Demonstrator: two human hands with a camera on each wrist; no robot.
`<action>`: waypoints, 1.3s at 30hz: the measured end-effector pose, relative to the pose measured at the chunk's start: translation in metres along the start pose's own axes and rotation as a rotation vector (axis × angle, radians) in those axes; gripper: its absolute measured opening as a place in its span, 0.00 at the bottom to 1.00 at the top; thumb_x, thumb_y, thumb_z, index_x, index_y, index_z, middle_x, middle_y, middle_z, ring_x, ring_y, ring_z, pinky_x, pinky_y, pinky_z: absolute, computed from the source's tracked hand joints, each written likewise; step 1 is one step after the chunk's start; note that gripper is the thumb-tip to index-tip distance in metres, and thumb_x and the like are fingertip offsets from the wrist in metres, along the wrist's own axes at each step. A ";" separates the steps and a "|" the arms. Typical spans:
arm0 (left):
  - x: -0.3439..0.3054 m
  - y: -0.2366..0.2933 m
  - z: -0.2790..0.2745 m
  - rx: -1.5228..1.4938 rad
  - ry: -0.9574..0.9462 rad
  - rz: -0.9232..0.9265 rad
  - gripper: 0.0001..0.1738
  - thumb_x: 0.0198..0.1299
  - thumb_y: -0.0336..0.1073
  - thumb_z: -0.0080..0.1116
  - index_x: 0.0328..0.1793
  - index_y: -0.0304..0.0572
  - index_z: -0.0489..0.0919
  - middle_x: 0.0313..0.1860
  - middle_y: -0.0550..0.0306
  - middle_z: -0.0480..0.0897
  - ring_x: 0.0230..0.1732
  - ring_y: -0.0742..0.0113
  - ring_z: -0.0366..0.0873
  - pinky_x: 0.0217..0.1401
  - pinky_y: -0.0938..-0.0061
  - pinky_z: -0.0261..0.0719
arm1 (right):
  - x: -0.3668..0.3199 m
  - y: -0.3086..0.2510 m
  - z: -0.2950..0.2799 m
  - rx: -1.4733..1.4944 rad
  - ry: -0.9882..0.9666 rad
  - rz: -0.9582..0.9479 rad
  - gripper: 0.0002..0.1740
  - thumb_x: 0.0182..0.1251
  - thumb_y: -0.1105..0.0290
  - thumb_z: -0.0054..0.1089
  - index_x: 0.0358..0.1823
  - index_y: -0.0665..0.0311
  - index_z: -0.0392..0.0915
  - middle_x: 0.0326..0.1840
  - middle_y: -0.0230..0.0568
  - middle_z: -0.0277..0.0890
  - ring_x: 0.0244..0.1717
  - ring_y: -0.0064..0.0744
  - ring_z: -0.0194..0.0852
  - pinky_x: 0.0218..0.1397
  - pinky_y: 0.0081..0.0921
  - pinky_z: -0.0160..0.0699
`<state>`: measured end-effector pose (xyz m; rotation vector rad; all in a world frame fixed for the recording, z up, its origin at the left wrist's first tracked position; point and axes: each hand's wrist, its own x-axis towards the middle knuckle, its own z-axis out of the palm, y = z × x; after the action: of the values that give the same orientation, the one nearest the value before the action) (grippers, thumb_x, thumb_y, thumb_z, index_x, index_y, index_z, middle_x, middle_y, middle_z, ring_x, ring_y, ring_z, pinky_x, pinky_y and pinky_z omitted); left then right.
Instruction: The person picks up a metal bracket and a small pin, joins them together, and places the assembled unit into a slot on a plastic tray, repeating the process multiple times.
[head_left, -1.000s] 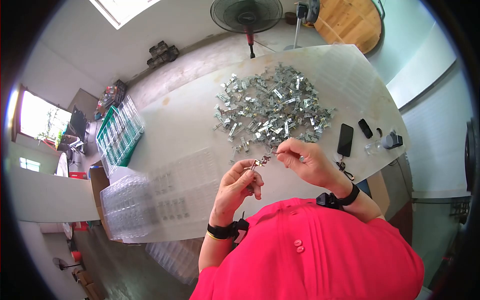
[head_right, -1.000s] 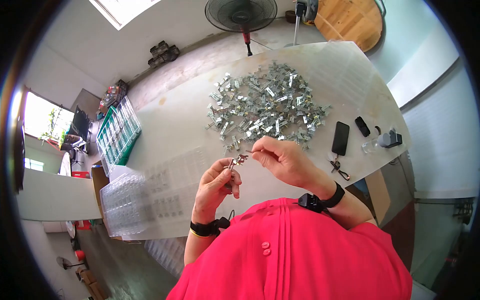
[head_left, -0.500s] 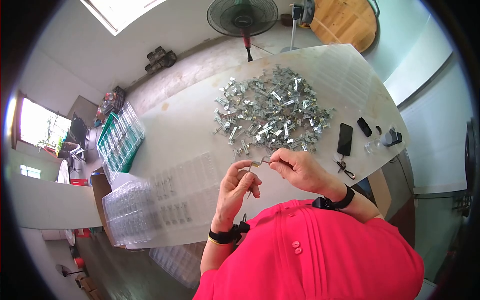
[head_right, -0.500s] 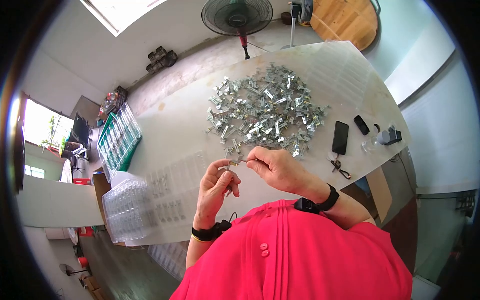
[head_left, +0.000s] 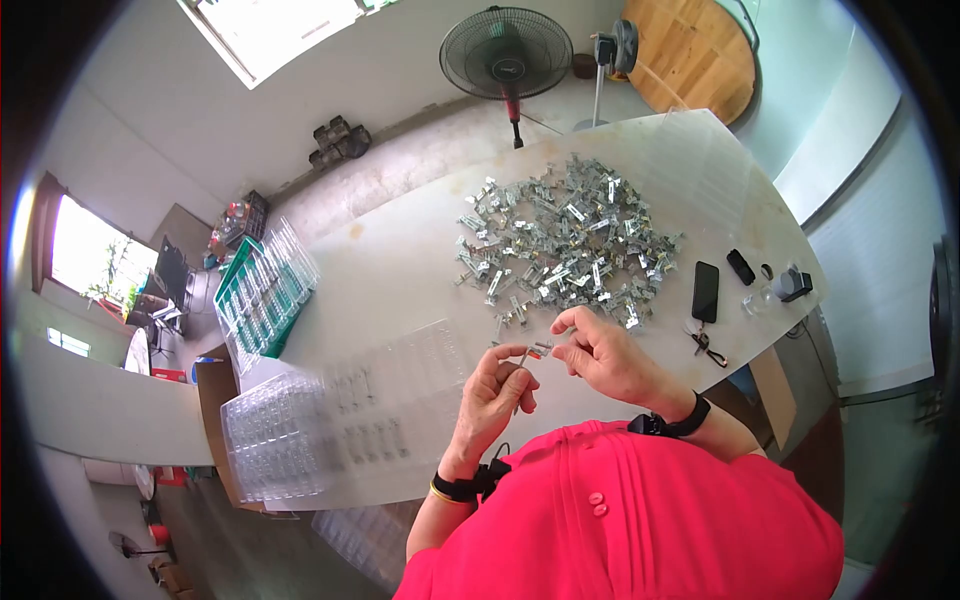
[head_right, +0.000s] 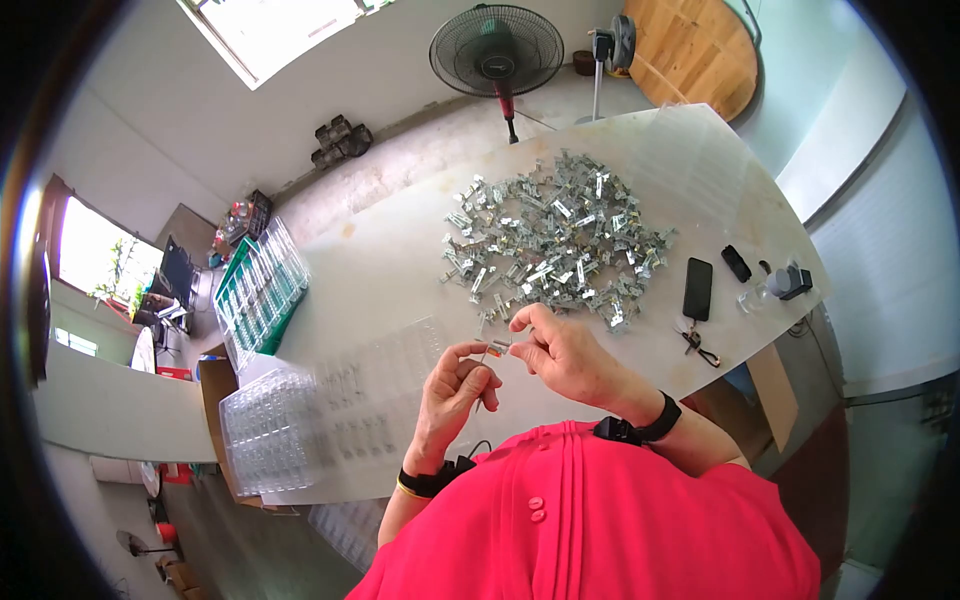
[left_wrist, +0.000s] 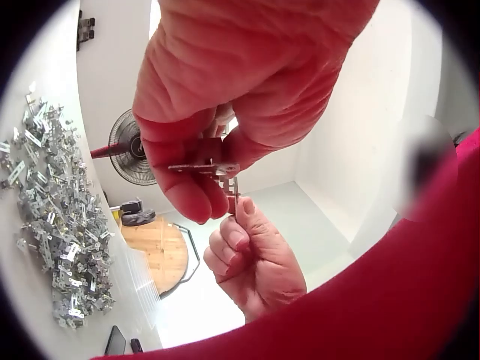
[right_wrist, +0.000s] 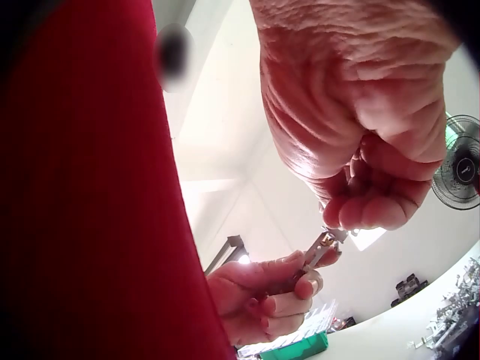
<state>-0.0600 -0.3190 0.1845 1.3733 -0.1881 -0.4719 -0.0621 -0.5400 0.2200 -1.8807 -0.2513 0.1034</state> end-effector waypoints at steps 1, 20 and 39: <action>-0.002 0.000 -0.001 0.003 -0.007 0.005 0.17 0.75 0.30 0.52 0.67 0.36 0.70 0.37 0.55 0.83 0.30 0.75 0.79 0.36 0.79 0.78 | 0.000 0.001 0.003 0.015 -0.028 0.010 0.10 0.76 0.73 0.57 0.55 0.64 0.72 0.26 0.32 0.76 0.27 0.17 0.74 0.31 0.20 0.72; -0.007 -0.004 -0.020 0.227 -0.151 -0.065 0.12 0.73 0.28 0.52 0.59 0.34 0.70 0.35 0.57 0.83 0.30 0.75 0.79 0.33 0.80 0.75 | 0.002 0.009 0.042 -0.172 0.396 -0.355 0.04 0.73 0.70 0.62 0.41 0.62 0.78 0.23 0.31 0.72 0.22 0.25 0.68 0.29 0.24 0.70; 0.032 -0.011 0.005 -0.312 -0.070 -0.076 0.11 0.76 0.36 0.52 0.57 0.39 0.71 0.39 0.49 0.83 0.28 0.66 0.81 0.34 0.75 0.77 | 0.005 0.030 -0.015 -0.022 0.093 0.068 0.05 0.76 0.69 0.57 0.44 0.62 0.77 0.22 0.31 0.73 0.23 0.19 0.69 0.28 0.24 0.70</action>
<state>-0.0356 -0.3385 0.1697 1.0617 -0.1140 -0.5878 -0.0507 -0.5614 0.1970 -1.9104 -0.1258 0.0593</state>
